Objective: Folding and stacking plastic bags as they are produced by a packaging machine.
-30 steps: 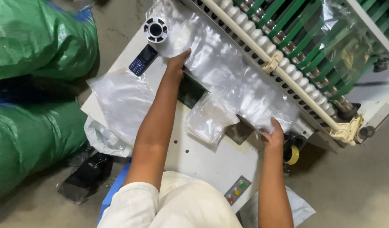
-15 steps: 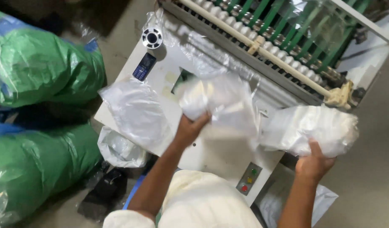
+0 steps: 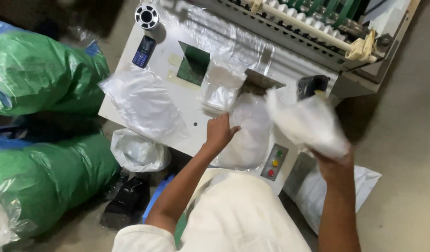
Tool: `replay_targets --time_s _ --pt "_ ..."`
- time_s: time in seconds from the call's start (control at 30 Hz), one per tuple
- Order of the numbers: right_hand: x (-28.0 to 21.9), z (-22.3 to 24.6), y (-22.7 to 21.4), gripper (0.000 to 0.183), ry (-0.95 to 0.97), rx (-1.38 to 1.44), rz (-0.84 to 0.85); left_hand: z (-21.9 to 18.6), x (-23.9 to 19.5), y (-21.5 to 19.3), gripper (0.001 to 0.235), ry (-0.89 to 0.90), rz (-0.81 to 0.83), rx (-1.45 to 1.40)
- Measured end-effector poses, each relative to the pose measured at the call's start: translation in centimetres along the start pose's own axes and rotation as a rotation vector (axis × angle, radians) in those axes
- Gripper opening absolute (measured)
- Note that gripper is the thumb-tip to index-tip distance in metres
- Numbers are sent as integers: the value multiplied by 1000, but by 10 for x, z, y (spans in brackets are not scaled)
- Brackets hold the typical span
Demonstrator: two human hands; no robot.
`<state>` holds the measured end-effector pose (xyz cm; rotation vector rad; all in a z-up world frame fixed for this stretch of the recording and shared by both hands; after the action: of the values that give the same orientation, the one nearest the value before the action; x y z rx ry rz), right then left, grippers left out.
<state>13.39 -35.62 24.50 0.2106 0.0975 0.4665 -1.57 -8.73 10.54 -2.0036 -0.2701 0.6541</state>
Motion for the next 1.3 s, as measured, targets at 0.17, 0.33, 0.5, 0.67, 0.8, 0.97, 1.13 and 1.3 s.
replay_targets --time_s 0.17,0.33,0.5,0.67,0.8,0.97,1.13,1.3 --pt "-97 -68 -4 43 242 -100 339 -52 -102 -48 114 537 -45 -484" --pt "-86 -72 13 80 591 -493 369 -40 -132 38 50 152 703 -756" --pt "-157 -162 -24 62 1075 -143 295 -36 -129 -25 82 -265 704 -930" --pt "-166 -253 -34 58 1120 163 35 -10 -89 -8 69 206 261 -875" --pt "-123 -137 55 80 933 405 49 2 -85 31 47 -9 369 -977" --pt "-97 -188 25 48 736 208 -117 -7 -73 8 68 -99 7 -521" --pt "-86 -139 99 41 686 409 -154 -49 -81 -16 127 -397 312 -1426" --pt "-67 -117 85 55 544 119 25 -28 -90 -22 79 -517 223 -1422"
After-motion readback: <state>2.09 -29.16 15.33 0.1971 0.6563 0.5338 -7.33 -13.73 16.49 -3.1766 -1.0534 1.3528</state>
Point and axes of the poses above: each hand's wrist, its own x-axis towards the middle knuckle, its own y-axis out of the palm, z = x × y, the point moved 7 cm from there along x, towards the middle knuckle, and after that the axes turned 5 degrees about x, right-handed, at the moved point
